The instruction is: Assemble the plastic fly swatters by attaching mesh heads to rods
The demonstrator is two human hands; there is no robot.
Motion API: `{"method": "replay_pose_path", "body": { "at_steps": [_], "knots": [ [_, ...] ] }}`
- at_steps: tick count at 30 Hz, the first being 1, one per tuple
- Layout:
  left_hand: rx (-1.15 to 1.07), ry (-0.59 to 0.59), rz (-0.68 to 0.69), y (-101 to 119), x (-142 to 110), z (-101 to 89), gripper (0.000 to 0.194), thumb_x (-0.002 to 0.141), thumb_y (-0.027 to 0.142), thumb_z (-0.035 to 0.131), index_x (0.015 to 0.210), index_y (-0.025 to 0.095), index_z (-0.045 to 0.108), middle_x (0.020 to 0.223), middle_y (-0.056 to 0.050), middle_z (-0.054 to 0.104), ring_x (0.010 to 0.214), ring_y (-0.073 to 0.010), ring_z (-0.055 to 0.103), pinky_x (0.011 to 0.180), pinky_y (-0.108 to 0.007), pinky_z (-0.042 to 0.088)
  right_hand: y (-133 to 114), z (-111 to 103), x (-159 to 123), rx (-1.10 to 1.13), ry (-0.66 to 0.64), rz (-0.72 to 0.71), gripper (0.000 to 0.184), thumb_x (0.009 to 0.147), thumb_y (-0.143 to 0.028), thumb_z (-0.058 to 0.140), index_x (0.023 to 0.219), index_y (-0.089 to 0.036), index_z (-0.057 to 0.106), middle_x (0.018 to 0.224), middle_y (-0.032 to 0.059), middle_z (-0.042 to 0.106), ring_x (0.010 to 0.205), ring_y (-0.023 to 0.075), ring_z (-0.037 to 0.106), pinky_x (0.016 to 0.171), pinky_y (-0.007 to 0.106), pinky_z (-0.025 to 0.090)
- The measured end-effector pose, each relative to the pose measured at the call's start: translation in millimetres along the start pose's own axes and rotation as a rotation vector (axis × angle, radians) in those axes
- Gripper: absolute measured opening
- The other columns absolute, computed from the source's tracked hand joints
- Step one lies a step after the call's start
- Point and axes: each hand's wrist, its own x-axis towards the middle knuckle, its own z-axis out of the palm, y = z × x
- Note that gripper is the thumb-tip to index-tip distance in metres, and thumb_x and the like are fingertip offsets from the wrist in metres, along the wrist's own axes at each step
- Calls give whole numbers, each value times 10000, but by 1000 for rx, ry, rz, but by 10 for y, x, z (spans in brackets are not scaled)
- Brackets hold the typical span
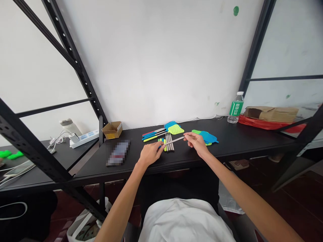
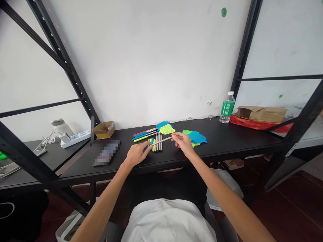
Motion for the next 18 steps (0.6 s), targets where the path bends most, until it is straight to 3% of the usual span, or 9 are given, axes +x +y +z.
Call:
{"method": "replay_pose_path", "body": {
  "at_steps": [12,18],
  "knots": [
    [-12,7,-17,-9,1,11,363,978,538,401,1097,261,603,867,1,731,734,-183,667,605,-250,365,23,3,2,-33,-1,-7,351,771,-537,707,791,-188,676,729,45,661,517,113,482,428,246,327],
    [5,24,-4,-20,4,25,375,991,531,376,1087,256,613,907,-7,739,739,-182,672,599,-250,364,-13,12,-20,-42,-10,-23,389,783,-564,690,694,-193,616,670,28,611,517,115,476,434,250,327]
  ]
}}
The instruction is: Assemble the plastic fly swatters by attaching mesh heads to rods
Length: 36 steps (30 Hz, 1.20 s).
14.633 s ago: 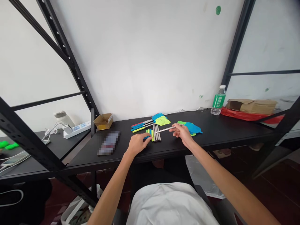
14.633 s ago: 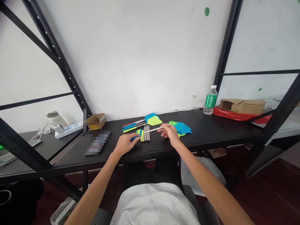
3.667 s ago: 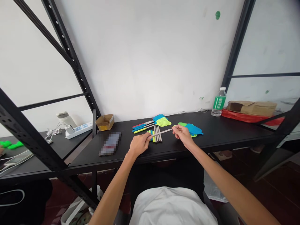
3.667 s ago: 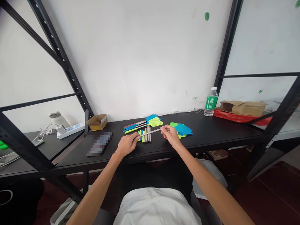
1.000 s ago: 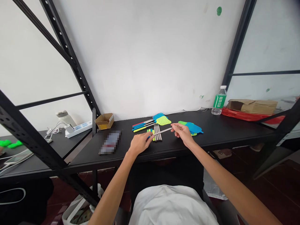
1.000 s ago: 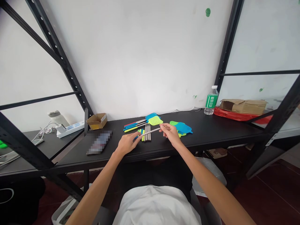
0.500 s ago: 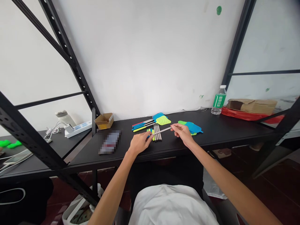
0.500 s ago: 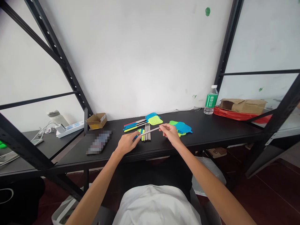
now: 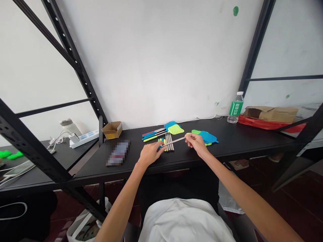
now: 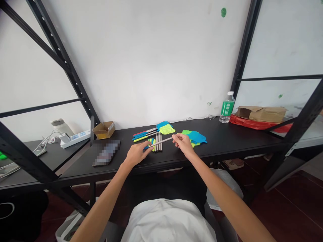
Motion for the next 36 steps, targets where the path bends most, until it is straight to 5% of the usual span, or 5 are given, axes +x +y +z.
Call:
{"method": "replay_pose_path", "body": {
  "at_steps": [8,17,36],
  "knots": [
    [0,45,41,-26,-4,38,371,1011,483,357,1089,263,645,1009,-23,739,842,-189,689,635,-236,404,-15,3,-8,7,-22,6,426,811,-562,672,635,-188,566,627,13,565,523,107,479,437,235,319],
    [-4,42,40,-24,-5,30,356,1017,451,352,1082,245,635,988,-31,731,835,-188,681,645,-249,405,-4,-13,14,50,-2,39,357,780,-517,721,929,-192,707,768,44,668,514,101,489,431,234,319],
    [0,17,24,-13,-3,13,361,998,507,376,1076,251,618,933,-13,735,740,-175,663,598,-247,353,-4,-3,1,-8,-2,6,409,785,-551,703,642,-188,579,592,2,544,510,109,461,443,242,324]
  ]
}}
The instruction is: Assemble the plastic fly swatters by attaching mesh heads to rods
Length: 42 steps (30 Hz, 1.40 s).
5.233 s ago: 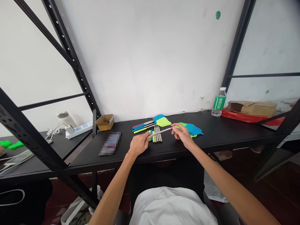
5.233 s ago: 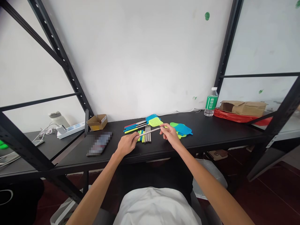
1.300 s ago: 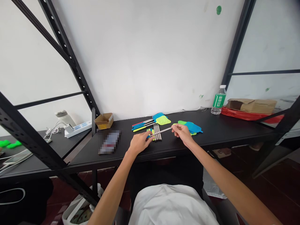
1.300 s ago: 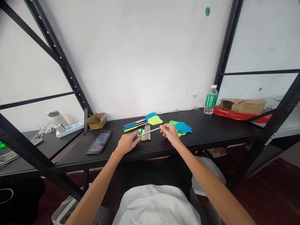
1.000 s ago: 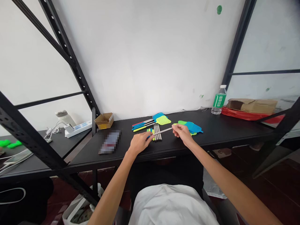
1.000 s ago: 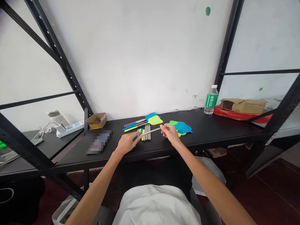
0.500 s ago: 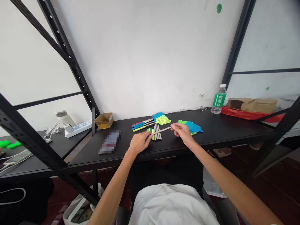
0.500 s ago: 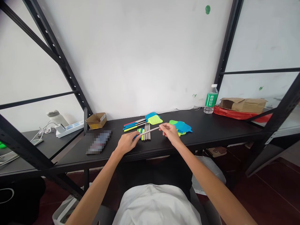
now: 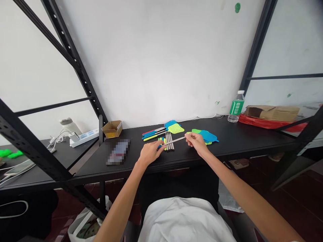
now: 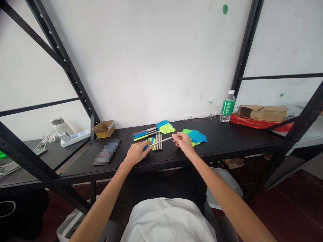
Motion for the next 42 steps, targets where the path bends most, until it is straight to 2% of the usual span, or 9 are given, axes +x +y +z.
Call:
{"method": "replay_pose_path", "body": {
  "at_steps": [4,10,18,31,42],
  "knots": [
    [-10,20,18,-7,2,17,358,1007,493,361,1076,260,625,981,-11,735,799,-181,676,615,-245,368,7,-1,1,-5,-1,10,430,794,-561,693,622,-191,556,575,-1,532,508,110,469,441,238,322],
    [-2,14,22,-11,4,30,364,1012,482,349,1053,251,627,933,-12,731,792,-183,676,612,-249,376,22,-5,7,9,-7,4,414,801,-555,688,645,-186,582,623,11,570,521,106,486,435,228,324],
    [-2,0,14,-14,3,32,386,1017,475,320,1065,243,624,956,-38,727,841,-196,679,659,-252,409,-11,-9,6,31,-12,27,358,784,-526,696,918,-194,707,758,38,659,520,102,496,422,234,321],
    [-3,-3,-10,0,6,17,360,1013,469,338,1058,252,623,935,-31,723,816,-194,673,639,-248,395,11,-13,19,74,-4,38,259,741,-412,707,863,-184,694,752,44,672,511,108,504,421,239,313],
    [-4,12,-38,12,10,7,396,1005,500,337,1046,248,640,929,-27,737,717,-175,656,609,-255,373,86,-30,46,26,-29,26,346,762,-477,711,926,-174,673,757,45,676,528,109,502,431,236,328]
  ]
}}
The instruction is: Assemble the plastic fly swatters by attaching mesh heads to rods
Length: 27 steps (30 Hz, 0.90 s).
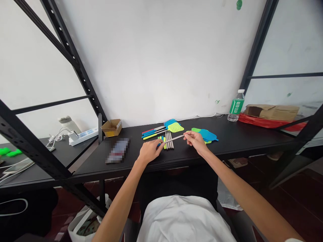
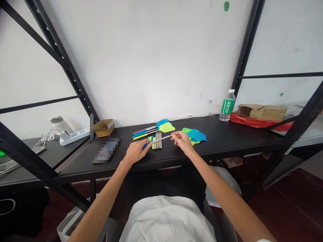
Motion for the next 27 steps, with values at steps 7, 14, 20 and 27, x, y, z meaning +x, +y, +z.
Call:
{"method": "replay_pose_path", "body": {
  "at_steps": [7,14,20,27],
  "knots": [
    [-10,-8,-3,3,-3,-8,387,998,498,354,1045,246,645,928,-27,737,705,-168,654,618,-249,384,5,1,1,-33,-2,5,367,764,-527,699,888,-184,661,761,46,670,530,115,506,428,239,336],
    [-15,-8,3,-11,-6,1,357,977,520,415,1108,264,626,934,-13,739,712,-170,658,624,-243,381,-25,10,-14,-58,-19,-21,370,783,-556,680,795,-189,630,735,41,646,536,118,502,436,242,344],
    [0,1,18,-4,-6,2,367,1001,498,367,1090,264,636,975,-23,739,781,-178,673,628,-242,380,-63,20,-30,-64,-26,-23,404,774,-589,673,710,-197,596,703,38,629,532,120,496,434,245,346],
    [1,-9,19,1,-6,-1,370,1004,494,352,1077,261,630,936,-17,738,740,-177,663,616,-250,372,-99,29,-50,-40,-29,-15,380,780,-574,674,743,-201,618,708,37,639,537,122,506,436,244,347]
  ]
}}
